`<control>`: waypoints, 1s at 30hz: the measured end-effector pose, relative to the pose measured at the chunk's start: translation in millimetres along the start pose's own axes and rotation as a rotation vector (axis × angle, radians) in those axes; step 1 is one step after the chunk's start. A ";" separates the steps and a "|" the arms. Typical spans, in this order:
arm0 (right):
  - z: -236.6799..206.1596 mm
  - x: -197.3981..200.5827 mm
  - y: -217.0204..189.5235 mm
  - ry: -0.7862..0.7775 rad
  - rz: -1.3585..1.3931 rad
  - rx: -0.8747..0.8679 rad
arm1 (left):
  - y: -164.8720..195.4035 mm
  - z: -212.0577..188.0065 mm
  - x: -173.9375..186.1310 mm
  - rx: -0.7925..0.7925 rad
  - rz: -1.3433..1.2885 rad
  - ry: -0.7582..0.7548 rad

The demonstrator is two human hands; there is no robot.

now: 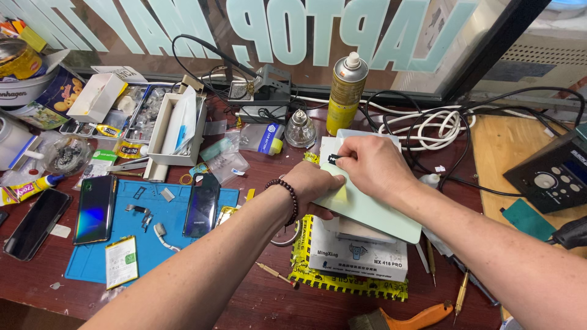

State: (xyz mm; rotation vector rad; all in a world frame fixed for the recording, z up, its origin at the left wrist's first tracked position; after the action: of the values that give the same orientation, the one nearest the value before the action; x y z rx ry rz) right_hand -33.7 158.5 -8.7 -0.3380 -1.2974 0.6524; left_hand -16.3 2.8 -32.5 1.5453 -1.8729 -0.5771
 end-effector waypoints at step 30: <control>-9.8 51.6 40.2 -0.257 -0.174 -0.172 | -1.5 -4.0 -2.2 0.011 -0.049 -0.016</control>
State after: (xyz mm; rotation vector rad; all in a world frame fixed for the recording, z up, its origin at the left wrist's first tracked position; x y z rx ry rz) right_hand -28.0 222.8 5.6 -0.2830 -1.6144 0.4472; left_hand -12.1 4.9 -31.2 1.6016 -1.8578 -0.6041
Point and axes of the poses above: each hand's wrist, its own z-axis towards the middle knuckle, its own x-axis out of the back of the hand, y = z × x, the point moved 1 cm from there along z, towards the middle knuckle, and after that the axes turned 15 degrees about y, right-handed, at the moved point
